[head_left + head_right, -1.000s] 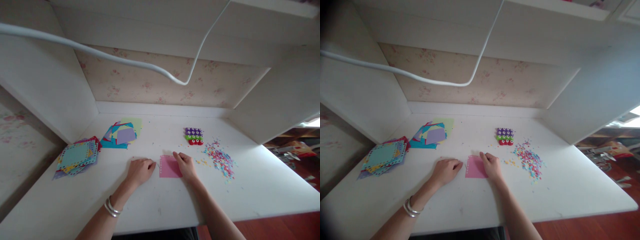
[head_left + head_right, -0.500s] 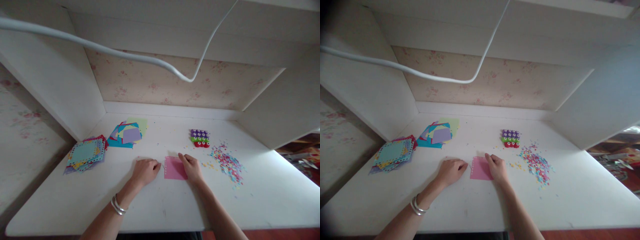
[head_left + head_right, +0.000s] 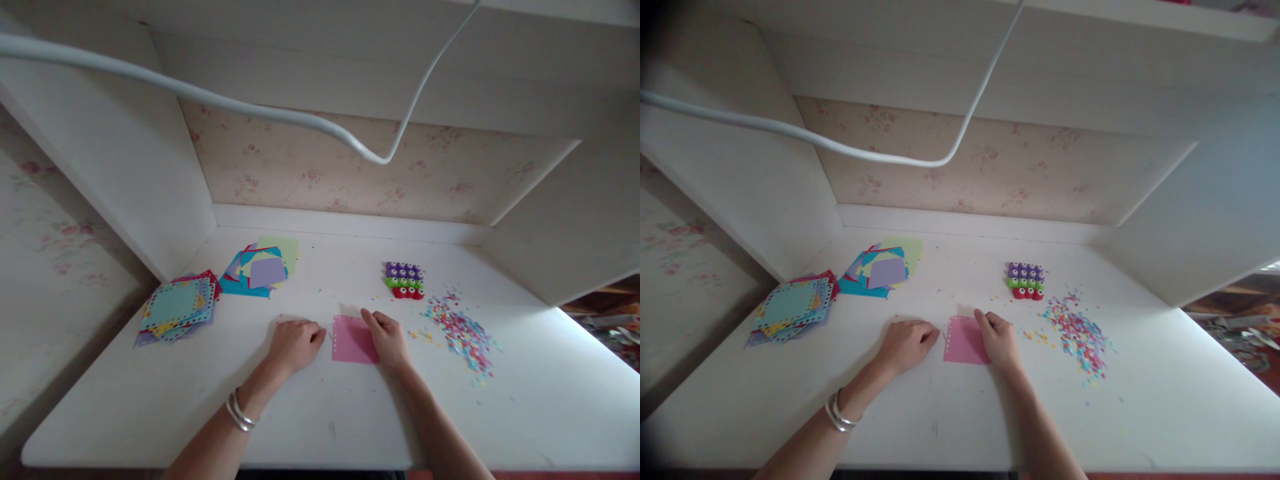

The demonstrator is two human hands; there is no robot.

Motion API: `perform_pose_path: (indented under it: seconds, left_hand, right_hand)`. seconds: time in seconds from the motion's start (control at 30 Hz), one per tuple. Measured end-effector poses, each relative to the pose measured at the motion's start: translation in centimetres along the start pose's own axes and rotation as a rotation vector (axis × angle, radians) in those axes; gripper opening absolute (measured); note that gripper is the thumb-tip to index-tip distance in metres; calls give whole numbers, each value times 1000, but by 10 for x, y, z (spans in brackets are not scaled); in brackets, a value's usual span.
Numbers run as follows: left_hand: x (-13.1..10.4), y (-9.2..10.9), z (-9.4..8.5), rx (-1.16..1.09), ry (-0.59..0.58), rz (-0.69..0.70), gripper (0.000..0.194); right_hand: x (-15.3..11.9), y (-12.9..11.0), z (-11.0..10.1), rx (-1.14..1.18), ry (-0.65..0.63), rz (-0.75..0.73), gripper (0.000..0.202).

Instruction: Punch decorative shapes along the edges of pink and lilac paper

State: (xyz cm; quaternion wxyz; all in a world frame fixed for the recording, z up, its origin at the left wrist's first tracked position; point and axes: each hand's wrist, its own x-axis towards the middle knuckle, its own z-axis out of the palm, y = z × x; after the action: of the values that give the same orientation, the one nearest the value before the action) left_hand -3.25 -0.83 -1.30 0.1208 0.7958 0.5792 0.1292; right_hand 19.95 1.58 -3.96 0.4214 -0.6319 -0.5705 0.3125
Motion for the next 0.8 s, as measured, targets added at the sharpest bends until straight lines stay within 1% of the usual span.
perform_pose_path:
  seconds: [0.17, 0.27, 0.33, 0.37, 0.43, 0.5, 0.53, 0.57, 0.6, 0.63, 0.67, 0.73, 0.8]
  left_hand:
    - [0, 1, 4, -4, 44, 16, 38]
    - [-3, 4, 5, -4, 93, 5, 36]
    - [-8, -1, -2, 2, 146, -28, 36]
    - [-11, -7, -8, 9, 181, -55, 36]
    - [-18, -30, -27, 40, 264, -130, 30]
    - [-27, -63, -49, 95, 359, -243, 26]
    - [-31, -81, -60, 127, 401, -307, 31]
    - [-36, -99, -69, 176, 454, -407, 39]
    - [-41, -116, -76, 277, 489, -548, 48]
    - [-46, -132, -81, 362, 477, -625, 58]
    - [-51, -146, -84, 410, 439, -661, 65]
    - [-60, -166, -86, 399, 296, -706, 74]
    - [-66, -179, -87, 357, 207, -745, 80]
  right_hand:
    - [0, -1, 0, -2, -6, 3, 54]
    - [0, 0, -1, -2, -6, 9, 53]
    - [0, 0, -1, -2, -11, 10, 53]
    - [0, 0, -1, -2, -15, 8, 53]
    - [0, 0, -1, 0, -26, 4, 53]
    - [0, 0, -1, 1, -44, 6, 53]
    - [0, 0, -1, -2, -54, 9, 53]
    - [0, -1, -1, -7, -62, 12, 52]
    - [-1, -1, -1, -13, -69, 15, 52]
    - [-1, -2, -1, -20, -74, 15, 52]
    - [-1, -3, -1, -25, -78, 13, 52]
    - [-1, -4, -2, -33, -86, 10, 53]
    - [-2, -4, -2, -40, -95, 4, 53]
